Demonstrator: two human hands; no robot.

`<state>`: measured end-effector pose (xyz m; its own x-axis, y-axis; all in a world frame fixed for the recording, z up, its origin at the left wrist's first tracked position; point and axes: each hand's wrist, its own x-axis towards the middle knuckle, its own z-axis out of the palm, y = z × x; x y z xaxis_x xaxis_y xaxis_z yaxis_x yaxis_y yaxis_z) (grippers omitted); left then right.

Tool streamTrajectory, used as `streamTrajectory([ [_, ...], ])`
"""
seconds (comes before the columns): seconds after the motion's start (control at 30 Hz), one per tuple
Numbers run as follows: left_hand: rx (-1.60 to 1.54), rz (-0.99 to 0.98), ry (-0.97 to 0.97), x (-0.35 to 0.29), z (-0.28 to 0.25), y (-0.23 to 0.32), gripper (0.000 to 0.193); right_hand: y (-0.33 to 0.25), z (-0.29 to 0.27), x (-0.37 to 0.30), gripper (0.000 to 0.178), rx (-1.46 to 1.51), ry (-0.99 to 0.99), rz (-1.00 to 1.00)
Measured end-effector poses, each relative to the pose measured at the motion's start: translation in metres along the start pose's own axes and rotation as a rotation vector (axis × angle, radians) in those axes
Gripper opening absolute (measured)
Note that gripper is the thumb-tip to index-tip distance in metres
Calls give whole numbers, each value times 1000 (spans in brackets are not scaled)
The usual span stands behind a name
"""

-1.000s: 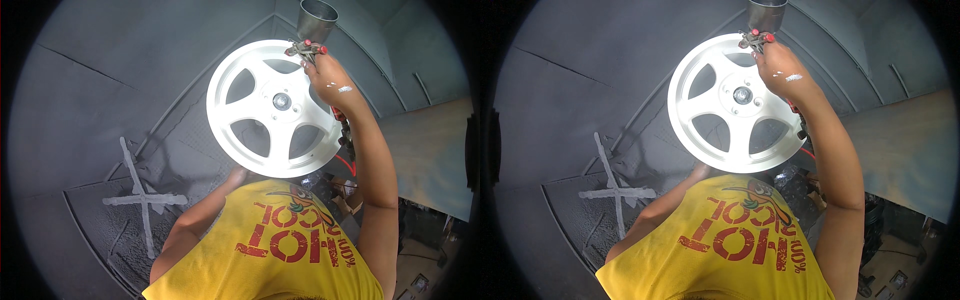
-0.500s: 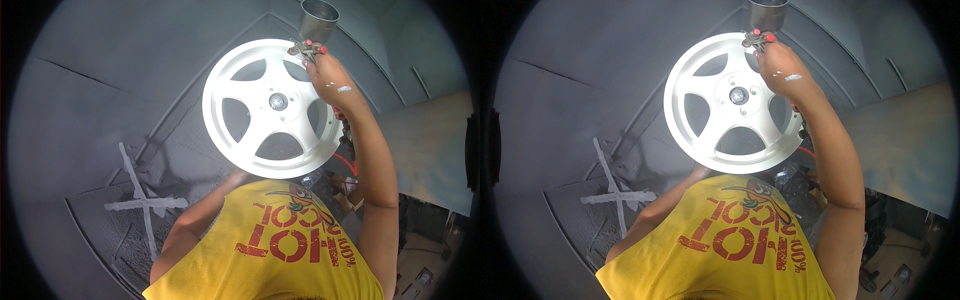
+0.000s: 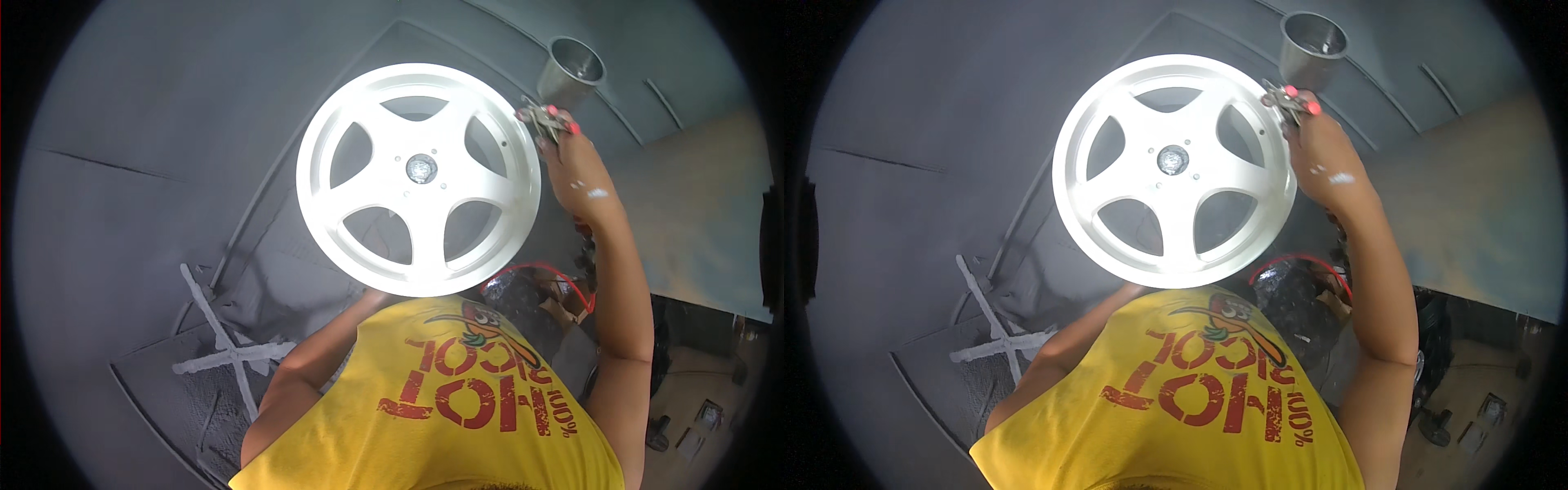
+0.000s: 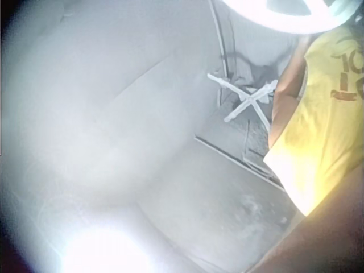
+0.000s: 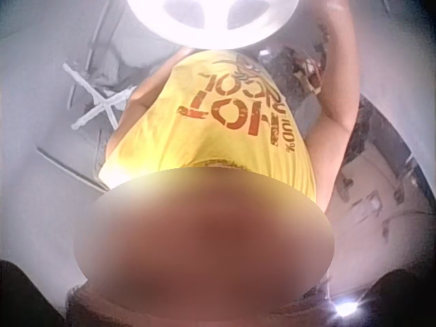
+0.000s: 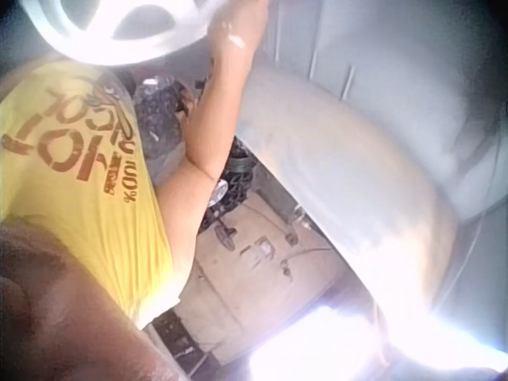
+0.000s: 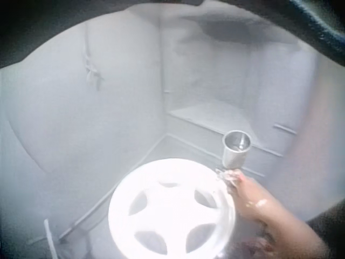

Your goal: The person paints a rim using a spray gun by hand.

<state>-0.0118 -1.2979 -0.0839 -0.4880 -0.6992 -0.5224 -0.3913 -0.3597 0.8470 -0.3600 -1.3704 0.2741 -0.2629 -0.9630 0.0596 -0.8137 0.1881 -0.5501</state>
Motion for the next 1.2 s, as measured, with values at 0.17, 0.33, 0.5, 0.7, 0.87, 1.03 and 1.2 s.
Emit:
streamTrajectory([
  [0.17,7,-20,-78,-3,-2,-2,35,10,-44,-45,28,95,-123,272],
  [0.33,20,-28,-167,-4,-32,0,35,26,-49,-69,28,-132,-91,162],
  [0.5,3,8,-109,9,-115,-6,35,25,-38,-57,27,-190,-139,62],
  [0.7,-152,56,171,56,-185,25,35,16,-36,-48,26,-185,-147,121],
  [0.87,-366,74,308,83,-179,58,35,25,-36,-48,25,-177,-107,39],
  [1.03,-434,47,305,82,-146,59,34,27,-37,-43,25,-166,-86,5],
  [1.2,-453,16,290,74,-130,51,34,22,-37,-41,26,-136,-62,1],
])
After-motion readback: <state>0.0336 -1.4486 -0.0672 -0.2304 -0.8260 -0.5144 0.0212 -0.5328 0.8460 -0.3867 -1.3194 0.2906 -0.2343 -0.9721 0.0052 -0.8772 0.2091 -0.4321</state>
